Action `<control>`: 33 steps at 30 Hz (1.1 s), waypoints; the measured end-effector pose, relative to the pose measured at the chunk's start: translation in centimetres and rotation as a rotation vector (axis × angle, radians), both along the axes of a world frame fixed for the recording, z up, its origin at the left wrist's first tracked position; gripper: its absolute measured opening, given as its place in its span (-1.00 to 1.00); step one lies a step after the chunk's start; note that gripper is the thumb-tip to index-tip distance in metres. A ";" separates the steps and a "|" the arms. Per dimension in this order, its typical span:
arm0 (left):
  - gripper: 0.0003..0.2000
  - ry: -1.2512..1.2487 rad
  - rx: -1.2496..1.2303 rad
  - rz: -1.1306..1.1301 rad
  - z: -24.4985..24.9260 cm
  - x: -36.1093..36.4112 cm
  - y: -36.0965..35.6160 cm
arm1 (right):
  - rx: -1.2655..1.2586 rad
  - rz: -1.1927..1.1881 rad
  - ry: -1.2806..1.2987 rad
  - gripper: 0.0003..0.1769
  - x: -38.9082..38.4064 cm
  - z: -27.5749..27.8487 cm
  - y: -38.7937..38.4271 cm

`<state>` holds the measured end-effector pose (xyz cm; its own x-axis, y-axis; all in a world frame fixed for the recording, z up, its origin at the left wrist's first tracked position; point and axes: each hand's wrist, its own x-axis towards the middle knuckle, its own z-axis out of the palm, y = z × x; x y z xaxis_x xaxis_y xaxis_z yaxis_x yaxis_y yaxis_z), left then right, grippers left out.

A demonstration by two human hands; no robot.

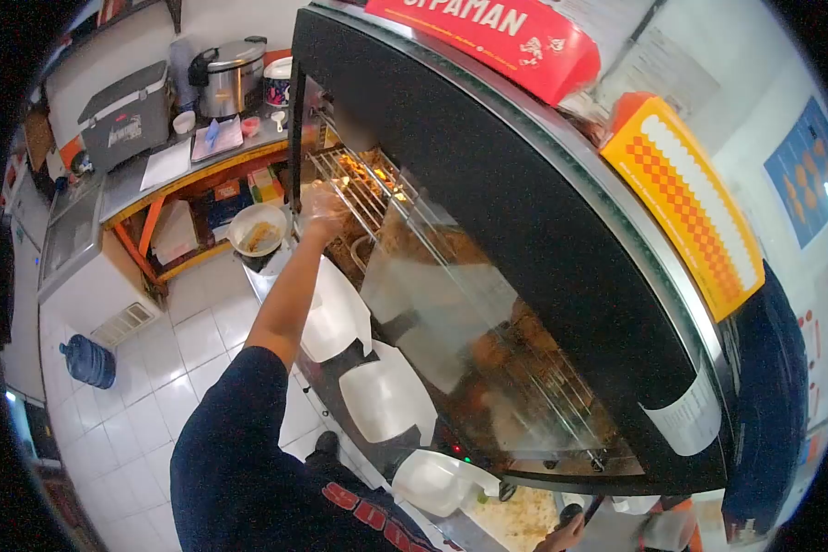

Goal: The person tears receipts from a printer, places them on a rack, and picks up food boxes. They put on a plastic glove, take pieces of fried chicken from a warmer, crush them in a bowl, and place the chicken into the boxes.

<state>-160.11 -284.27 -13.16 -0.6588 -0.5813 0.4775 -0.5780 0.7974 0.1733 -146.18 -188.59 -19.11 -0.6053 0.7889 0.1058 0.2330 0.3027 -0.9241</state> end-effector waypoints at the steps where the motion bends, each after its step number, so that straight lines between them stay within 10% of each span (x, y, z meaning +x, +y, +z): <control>1: -0.54 0.079 0.238 0.022 1.5 0.8 0.1 | -0.013 -0.041 -0.090 -0.48 0.5 0.0 -0.2; 10: -0.65 0.876 0.429 -0.060 -5.0 8.2 0.8 | -0.706 0.143 0.307 -0.32 1.7 -3.7 5.5; 12: -0.68 0.994 0.830 -0.074 -2.4 12.5 4.7 | -1.296 0.643 0.463 -0.29 1.3 -4.6 10.1; 13: -0.70 1.097 1.244 -0.097 -0.6 15.2 7.6 | -1.760 1.319 0.253 -0.27 0.3 -6.0 14.2; 14: -0.76 1.143 1.230 -0.257 0.4 17.4 10.5 | -1.768 1.333 0.248 -0.27 -0.2 -6.3 15.1; 16: -0.76 1.230 1.302 -0.465 1.7 21.8 17.3 | -1.245 0.429 0.557 -0.50 0.8 -1.7 11.4; 17: -0.75 1.293 1.388 -0.690 2.4 23.8 21.7 | -1.368 0.592 0.614 -0.42 0.9 -1.6 12.8; 19: -0.66 1.066 1.122 -0.679 6.4 27.1 33.6 | -1.271 0.530 0.756 -0.52 -0.7 0.0 13.5; 22: -0.40 0.794 1.601 -0.966 5.0 31.3 46.4 | -1.495 0.728 0.747 -0.61 -1.0 0.3 16.9; 23: -0.42 0.512 1.292 -0.677 2.7 32.1 50.7 | -1.530 0.689 0.740 -0.60 -1.4 -1.5 18.8; 24: -0.41 0.606 1.863 -0.695 6.3 31.3 57.7 | -1.487 0.514 0.720 -0.57 -1.5 -1.1 18.9; 27: -0.32 0.169 2.178 -0.989 7.6 27.7 72.5 | -1.629 0.692 0.660 -0.52 -0.1 -2.5 21.5; 33: -0.49 -0.337 1.580 -0.688 2.7 13.3 87.9 | -1.739 0.524 0.521 -0.62 4.2 -4.4 22.4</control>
